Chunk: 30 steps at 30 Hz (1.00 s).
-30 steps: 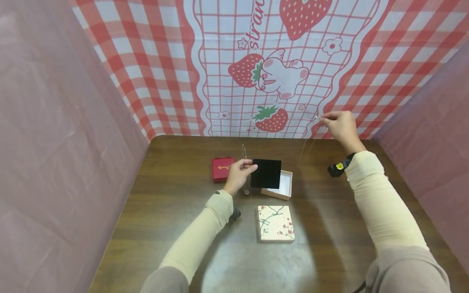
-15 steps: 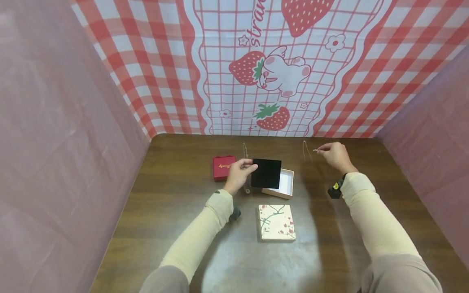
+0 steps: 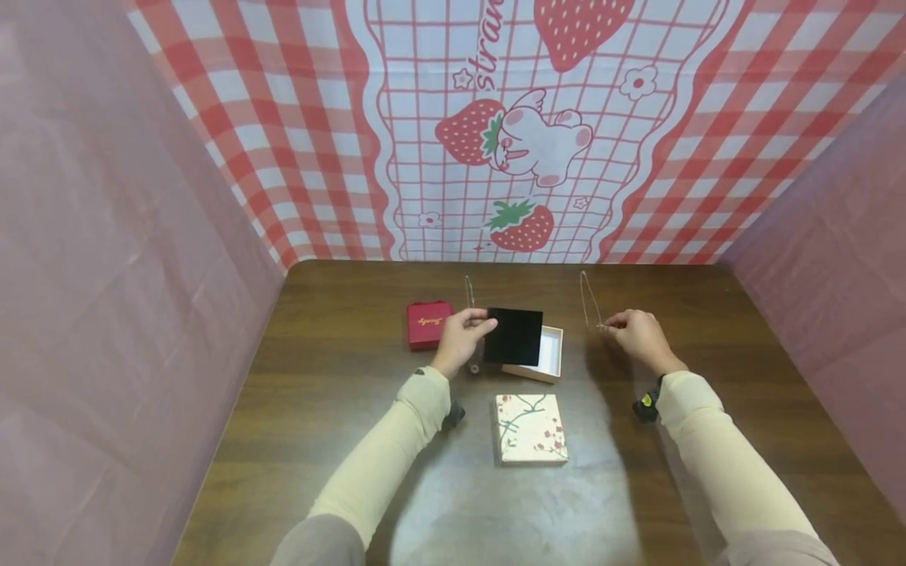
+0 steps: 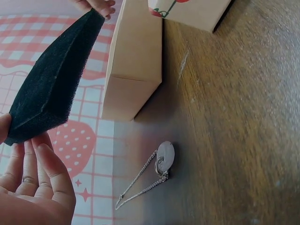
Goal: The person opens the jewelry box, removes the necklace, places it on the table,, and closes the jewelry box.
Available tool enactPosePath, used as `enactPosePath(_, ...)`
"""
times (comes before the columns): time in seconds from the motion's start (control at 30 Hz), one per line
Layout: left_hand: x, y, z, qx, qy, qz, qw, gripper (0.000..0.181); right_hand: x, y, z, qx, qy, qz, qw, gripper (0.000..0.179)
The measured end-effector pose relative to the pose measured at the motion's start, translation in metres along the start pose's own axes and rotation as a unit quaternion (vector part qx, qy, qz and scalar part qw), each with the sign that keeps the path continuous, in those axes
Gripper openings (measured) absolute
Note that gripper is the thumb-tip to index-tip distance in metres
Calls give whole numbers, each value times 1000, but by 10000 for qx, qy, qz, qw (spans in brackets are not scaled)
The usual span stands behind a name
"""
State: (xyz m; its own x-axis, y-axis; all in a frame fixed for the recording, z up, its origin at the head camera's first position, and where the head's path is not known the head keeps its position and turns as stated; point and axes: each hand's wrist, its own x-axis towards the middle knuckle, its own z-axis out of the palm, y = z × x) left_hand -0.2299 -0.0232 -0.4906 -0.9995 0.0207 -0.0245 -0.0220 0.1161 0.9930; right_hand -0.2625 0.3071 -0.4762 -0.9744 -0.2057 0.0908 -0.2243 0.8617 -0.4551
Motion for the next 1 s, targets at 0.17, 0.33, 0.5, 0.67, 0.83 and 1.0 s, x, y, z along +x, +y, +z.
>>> enactPosePath(0.17,0,0,-1,-27,20,51,10000,33,-8,1,4,-194,-7,-131,9997,14)
enactPosePath(0.33,-1,1,-1,-64,35,54,10000,33,-14,4,7,-217,-234,-101,9994,16)
enactPosePath(0.5,-2,0,-1,-15,3,29,10000,34,-19,8,12,-290,-282,-224,9989,15)
enactPosePath(0.67,-2,0,-1,-20,11,6,10000,35,-23,11,16,-388,-219,-323,9985,13)
enactPosePath(0.83,-3,0,0,-71,44,-30,10000,35,-27,11,18,-395,-273,-219,9986,12)
enactPosePath(1.0,-3,-1,-2,-22,4,-76,10000,35,-30,11,21,-429,-285,-230,9984,12)
